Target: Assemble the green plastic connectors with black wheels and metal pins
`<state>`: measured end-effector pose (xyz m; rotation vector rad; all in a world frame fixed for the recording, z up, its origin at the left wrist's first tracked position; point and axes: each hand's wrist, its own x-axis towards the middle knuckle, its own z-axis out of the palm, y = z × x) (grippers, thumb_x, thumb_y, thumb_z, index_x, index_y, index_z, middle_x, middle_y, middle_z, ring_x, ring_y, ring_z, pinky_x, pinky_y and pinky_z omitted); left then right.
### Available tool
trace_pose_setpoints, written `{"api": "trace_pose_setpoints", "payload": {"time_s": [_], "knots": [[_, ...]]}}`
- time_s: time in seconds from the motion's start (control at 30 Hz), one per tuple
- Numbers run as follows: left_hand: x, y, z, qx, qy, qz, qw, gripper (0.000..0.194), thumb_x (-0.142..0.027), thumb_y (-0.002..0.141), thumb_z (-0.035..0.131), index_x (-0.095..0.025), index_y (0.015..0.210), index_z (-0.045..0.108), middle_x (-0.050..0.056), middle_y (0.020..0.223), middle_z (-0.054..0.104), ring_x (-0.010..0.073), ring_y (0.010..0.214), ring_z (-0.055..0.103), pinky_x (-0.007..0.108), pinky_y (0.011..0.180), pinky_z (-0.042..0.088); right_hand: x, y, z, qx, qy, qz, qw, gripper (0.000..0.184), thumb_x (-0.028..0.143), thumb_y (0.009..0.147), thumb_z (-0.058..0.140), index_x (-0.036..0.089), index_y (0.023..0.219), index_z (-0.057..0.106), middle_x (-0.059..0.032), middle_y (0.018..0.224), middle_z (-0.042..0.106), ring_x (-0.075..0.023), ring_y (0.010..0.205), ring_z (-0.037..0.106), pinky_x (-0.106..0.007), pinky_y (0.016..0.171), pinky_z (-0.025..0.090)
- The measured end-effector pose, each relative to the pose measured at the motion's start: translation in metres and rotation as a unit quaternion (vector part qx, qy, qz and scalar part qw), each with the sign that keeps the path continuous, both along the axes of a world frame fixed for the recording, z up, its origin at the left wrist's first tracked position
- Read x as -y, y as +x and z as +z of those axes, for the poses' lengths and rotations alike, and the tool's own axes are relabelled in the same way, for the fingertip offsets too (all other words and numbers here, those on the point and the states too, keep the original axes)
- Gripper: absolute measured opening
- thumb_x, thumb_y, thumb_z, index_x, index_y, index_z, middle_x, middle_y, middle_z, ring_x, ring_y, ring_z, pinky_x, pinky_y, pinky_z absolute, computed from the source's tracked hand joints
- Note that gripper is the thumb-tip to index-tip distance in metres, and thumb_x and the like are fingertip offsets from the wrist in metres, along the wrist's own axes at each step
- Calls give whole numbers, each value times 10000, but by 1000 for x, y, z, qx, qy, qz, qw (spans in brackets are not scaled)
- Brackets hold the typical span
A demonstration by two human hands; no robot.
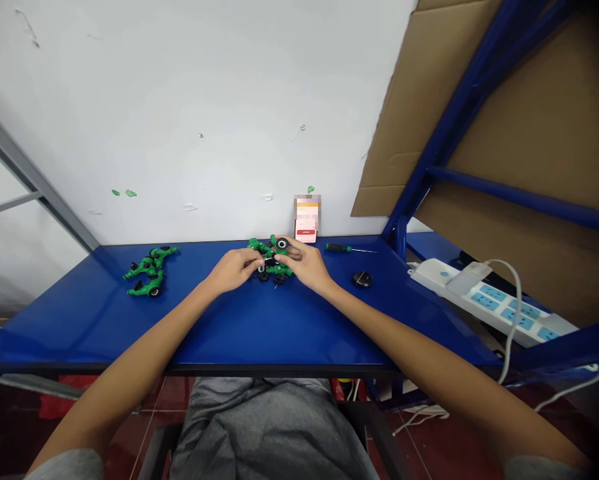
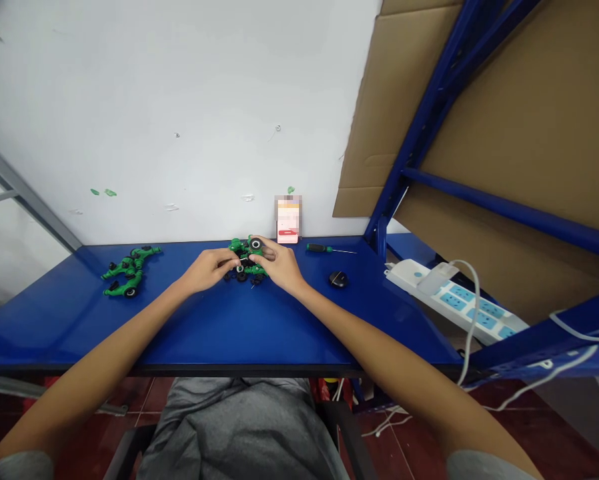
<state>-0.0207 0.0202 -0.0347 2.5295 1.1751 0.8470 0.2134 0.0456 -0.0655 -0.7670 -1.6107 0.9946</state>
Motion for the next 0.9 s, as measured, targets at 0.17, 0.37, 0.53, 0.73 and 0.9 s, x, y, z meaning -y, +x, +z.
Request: {"api": "trace_pose_setpoints", "payload": {"time_s": [0.17,0.37,0.53,0.73,0.9], "knots": [[1,2,-2,5,-15,-1,1000,243,-388,1042,544,-206,1017,703,31,859,710,173,691,580,296,690,423,1,-1,0,4,1,1,1000,592,349,809,837,261,1385,732,-22,1282,796,-307,1240,748,-508,1124,590],[0,0,-5,15,-18,-10,1000,178,-369,1039,565,-217,1063,655,18,866,690,165,689,578,281,686,424,2,-2,-1,2,-2,8,1000,576,341,806,846,295,1370,744,1,1286,792,-309,1244,746,-534,1142,576],[-3,0,-5,-13,9,-31,999,309,-345,1087,454,-200,920,671,58,896,707,202,801,636,309,775,441,2,-2,-2,4,-4,13,1000,586,334,811,843,293,1385,735,0,1276,796,-313,1236,750,-532,1131,587],[0,1,-6,-4,-16,-11,1000,193,-380,1054,555,-214,1079,651,10,837,682,170,684,576,284,682,399,2,-3,-3,7,-5,16,1000,574,326,813,838,286,1377,739,0,1255,804,-319,1240,747,-544,1143,575],[2,3,-3,-17,-2,-31,999,263,-366,1084,477,-203,942,627,22,825,658,175,725,582,283,715,402,3,-4,-3,5,-1,15,1000,578,334,816,844,289,1382,738,-12,1281,794,-325,1247,743,-546,1138,578]]}}
